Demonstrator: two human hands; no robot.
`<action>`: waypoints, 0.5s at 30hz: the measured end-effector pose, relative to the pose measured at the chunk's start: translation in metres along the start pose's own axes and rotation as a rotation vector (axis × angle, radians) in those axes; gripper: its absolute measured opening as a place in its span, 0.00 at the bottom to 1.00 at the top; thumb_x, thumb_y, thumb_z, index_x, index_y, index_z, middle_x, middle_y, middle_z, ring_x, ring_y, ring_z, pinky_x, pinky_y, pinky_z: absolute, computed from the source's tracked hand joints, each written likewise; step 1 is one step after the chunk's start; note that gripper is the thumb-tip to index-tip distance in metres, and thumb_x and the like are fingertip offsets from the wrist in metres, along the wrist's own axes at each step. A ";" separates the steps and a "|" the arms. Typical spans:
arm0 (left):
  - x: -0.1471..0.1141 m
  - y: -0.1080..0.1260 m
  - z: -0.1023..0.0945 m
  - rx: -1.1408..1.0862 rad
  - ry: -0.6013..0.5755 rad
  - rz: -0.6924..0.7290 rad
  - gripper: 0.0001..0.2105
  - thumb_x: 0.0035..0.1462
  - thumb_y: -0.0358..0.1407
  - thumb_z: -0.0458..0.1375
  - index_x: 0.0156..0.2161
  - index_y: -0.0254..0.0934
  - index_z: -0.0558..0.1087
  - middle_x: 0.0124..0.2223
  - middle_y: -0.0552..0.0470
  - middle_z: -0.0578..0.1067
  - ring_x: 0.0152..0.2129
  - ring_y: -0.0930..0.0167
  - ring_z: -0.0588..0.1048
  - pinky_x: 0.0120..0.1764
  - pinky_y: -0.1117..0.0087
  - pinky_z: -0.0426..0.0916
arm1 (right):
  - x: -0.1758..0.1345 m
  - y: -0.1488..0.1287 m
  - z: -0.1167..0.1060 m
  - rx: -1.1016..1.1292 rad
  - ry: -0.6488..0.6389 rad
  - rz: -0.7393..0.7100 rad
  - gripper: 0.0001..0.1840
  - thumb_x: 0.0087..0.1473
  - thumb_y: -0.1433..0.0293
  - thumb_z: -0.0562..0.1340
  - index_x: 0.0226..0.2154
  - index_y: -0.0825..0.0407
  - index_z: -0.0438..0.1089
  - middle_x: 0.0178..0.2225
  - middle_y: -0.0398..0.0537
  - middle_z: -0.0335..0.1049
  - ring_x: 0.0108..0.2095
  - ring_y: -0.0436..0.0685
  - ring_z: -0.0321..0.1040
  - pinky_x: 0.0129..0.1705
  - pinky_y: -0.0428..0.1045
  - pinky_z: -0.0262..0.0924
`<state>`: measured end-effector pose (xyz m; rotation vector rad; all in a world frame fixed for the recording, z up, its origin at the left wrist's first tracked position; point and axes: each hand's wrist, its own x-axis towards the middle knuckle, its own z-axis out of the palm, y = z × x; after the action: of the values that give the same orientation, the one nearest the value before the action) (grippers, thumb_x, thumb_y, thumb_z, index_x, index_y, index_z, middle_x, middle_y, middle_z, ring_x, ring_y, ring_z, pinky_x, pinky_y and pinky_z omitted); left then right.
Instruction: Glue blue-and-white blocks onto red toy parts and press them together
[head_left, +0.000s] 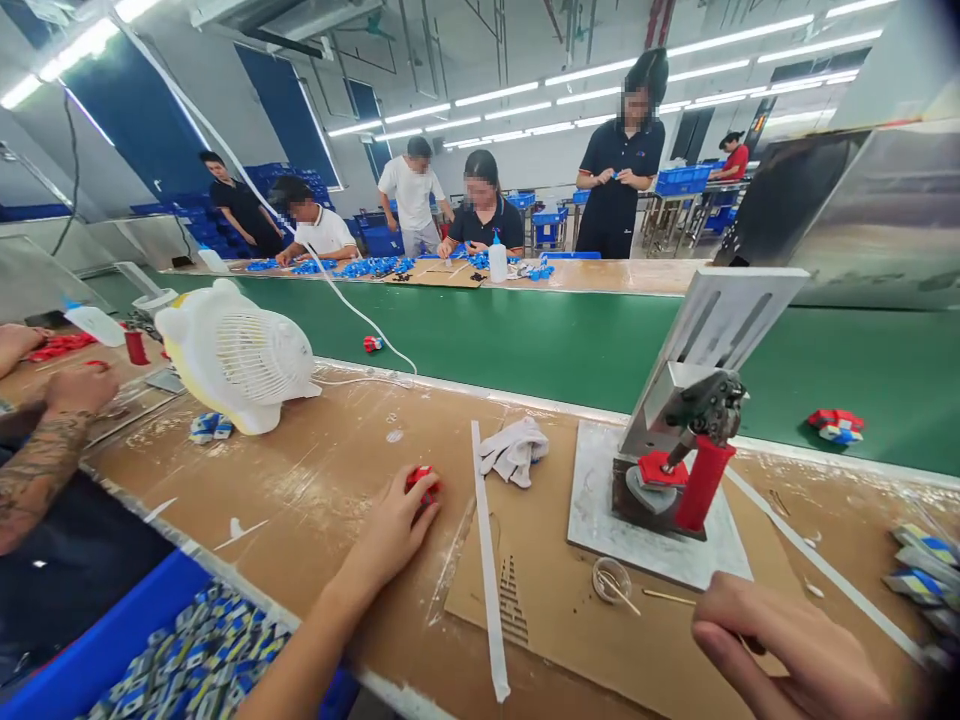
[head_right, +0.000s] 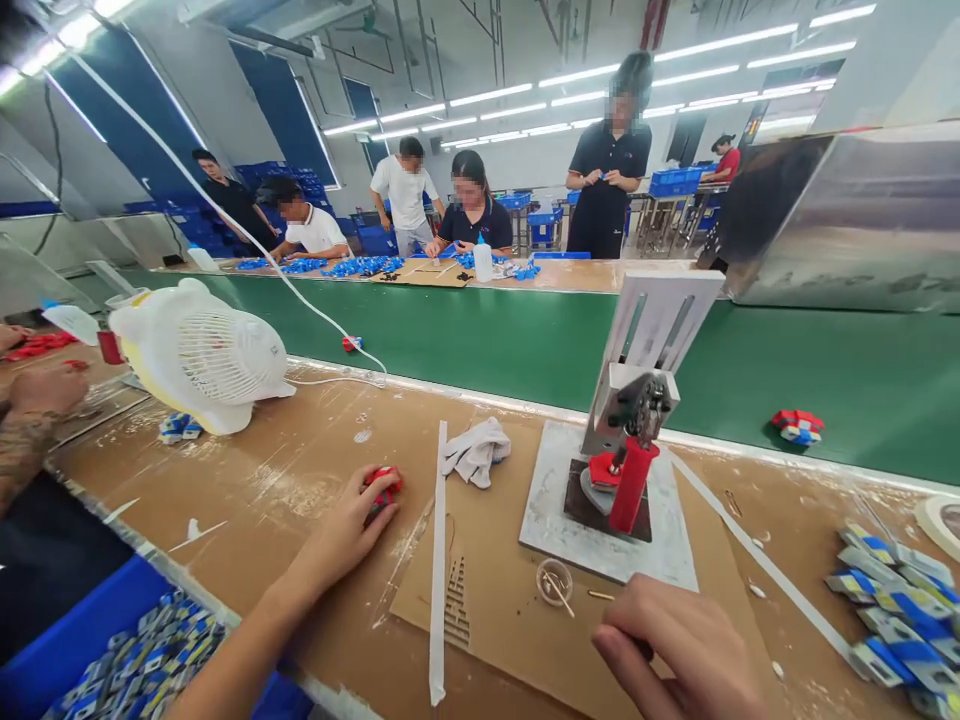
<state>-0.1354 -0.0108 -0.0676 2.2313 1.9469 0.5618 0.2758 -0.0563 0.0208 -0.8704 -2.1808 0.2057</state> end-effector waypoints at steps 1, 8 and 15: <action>-0.007 0.004 0.002 -0.018 -0.009 0.058 0.16 0.69 0.38 0.46 0.54 0.39 0.71 0.58 0.41 0.66 0.57 0.61 0.68 0.59 0.56 0.66 | 0.000 -0.001 0.002 0.006 -0.015 -0.013 0.09 0.64 0.71 0.58 0.30 0.49 0.63 0.20 0.40 0.63 0.19 0.47 0.61 0.21 0.43 0.58; -0.020 0.001 0.008 -0.006 0.241 0.171 0.14 0.67 0.38 0.51 0.53 0.38 0.71 0.54 0.40 0.68 0.55 0.60 0.70 0.55 0.56 0.70 | -0.007 0.004 0.008 0.024 -0.111 0.103 0.07 0.64 0.71 0.59 0.33 0.49 0.65 0.23 0.41 0.66 0.23 0.47 0.64 0.25 0.45 0.57; -0.028 -0.026 0.003 0.089 0.152 0.065 0.20 0.65 0.49 0.49 0.48 0.36 0.73 0.46 0.40 0.75 0.43 0.54 0.75 0.46 0.49 0.71 | -0.011 0.013 0.011 -0.030 -0.291 0.247 0.09 0.66 0.64 0.58 0.36 0.49 0.68 0.30 0.43 0.71 0.28 0.50 0.68 0.28 0.47 0.56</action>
<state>-0.1616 -0.0338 -0.0847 2.3780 2.0135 0.6845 0.2798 -0.0522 0.0008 -1.1898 -2.3408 0.4465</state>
